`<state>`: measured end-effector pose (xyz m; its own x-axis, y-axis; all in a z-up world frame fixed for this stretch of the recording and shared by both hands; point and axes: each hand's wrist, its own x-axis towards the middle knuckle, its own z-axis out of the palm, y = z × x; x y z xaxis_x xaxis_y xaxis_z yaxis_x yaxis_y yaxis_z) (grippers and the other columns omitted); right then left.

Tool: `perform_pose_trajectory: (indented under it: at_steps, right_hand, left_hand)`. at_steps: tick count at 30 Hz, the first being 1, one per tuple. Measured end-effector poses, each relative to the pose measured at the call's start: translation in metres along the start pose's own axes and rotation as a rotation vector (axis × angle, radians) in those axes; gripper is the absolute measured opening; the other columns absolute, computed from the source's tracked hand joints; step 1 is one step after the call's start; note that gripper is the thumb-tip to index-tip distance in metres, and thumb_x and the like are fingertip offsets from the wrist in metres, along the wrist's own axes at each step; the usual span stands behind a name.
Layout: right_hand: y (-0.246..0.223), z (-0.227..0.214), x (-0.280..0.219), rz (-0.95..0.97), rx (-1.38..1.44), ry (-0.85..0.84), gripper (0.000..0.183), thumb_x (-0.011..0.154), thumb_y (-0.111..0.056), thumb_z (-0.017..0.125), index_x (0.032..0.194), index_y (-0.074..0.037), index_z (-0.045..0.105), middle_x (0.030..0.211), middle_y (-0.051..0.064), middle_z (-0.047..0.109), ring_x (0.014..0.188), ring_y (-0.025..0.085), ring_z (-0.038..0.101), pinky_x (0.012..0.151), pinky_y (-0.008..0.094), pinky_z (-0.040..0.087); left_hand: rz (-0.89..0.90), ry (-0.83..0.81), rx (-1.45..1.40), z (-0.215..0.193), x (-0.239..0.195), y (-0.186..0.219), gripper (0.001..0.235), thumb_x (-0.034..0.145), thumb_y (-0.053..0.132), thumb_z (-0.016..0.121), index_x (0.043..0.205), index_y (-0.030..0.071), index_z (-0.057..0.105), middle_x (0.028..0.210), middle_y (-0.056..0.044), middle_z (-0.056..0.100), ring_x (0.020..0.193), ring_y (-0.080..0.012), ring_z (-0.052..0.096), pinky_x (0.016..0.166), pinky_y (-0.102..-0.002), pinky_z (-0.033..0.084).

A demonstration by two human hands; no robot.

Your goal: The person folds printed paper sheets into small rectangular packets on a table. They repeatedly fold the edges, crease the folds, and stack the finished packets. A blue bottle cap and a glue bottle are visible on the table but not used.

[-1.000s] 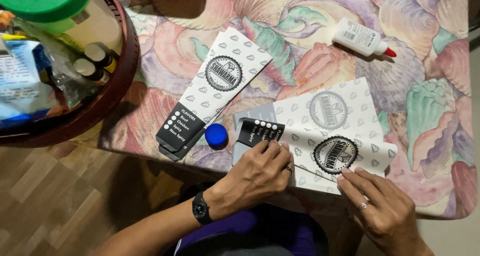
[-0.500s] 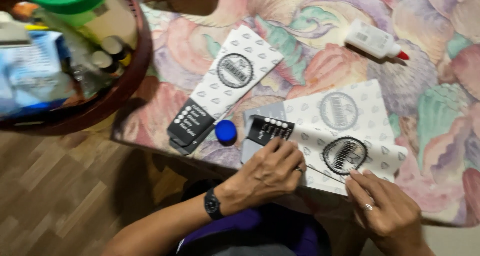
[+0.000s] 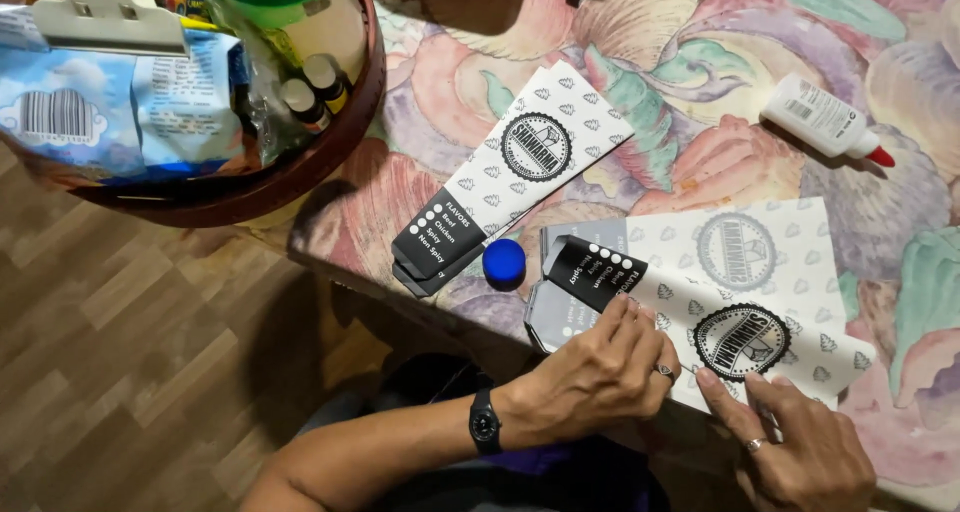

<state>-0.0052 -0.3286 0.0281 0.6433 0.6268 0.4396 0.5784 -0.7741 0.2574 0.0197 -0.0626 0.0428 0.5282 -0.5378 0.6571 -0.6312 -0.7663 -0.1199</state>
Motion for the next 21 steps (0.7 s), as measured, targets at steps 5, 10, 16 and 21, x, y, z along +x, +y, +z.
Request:
perform_pose_trajectory:
  at_steps: [5, 10, 16, 21]
  right_hand:
    - [0.002, 0.008, -0.014, 0.039, -0.019, -0.040, 0.068, 0.080, -0.014, 0.050, 0.142, -0.035, 0.068, 0.122, 0.003, 0.072, 0.096, 0.028, 0.068, 0.080, 0.041, 0.053]
    - [0.043, 0.017, -0.018, -0.124, 0.192, -0.258, 0.079, 0.075, -0.025, 0.063, 0.152, -0.037, 0.049, 0.119, 0.007, 0.062, 0.086, 0.027, 0.058, 0.075, 0.044, 0.050]
    - [0.012, -0.020, 0.097, -0.008, 0.345, -0.240, 0.032, 0.077, -0.033, 0.082, 0.107, -0.023, 0.076, 0.096, 0.002, 0.077, 0.077, 0.018, 0.074, 0.063, 0.034, 0.062]
    - [-0.067, 0.007, 0.209, -0.364, 0.757, -0.054, 0.029, 0.094, -0.018, 0.073, 0.118, -0.004, 0.063, 0.126, 0.029, 0.064, 0.107, 0.042, 0.065, 0.087, 0.048, 0.057]
  left_hand:
    - [-0.009, -0.061, 0.014, -0.010, 0.000, 0.000, 0.014, 0.099, 0.004, 0.056, 0.097, -0.002, 0.069, 0.089, -0.017, 0.068, 0.083, -0.0285, 0.066, 0.092, -0.041, 0.059]
    - [-0.022, -0.179, -0.026, -0.006, -0.016, 0.011, 0.043, 0.105, 0.023, 0.042, 0.141, 0.002, 0.052, 0.125, -0.031, 0.065, 0.117, -0.0439, 0.066, 0.108, -0.056, 0.054]
    - [-0.072, -0.120, 0.059, 0.016, -0.031, 0.023, 0.046, 0.106, 0.012, 0.057, 0.149, 0.017, 0.042, 0.135, -0.023, 0.057, 0.125, -0.0358, 0.065, 0.111, -0.052, 0.058]
    - [-0.153, -0.222, -0.449, 0.044, -0.058, 0.042, 0.036, 0.100, 0.012, 0.050, 0.132, 0.007, 0.067, 0.138, -0.018, 0.064, 0.136, -0.0411, 0.056, 0.119, -0.058, 0.042]
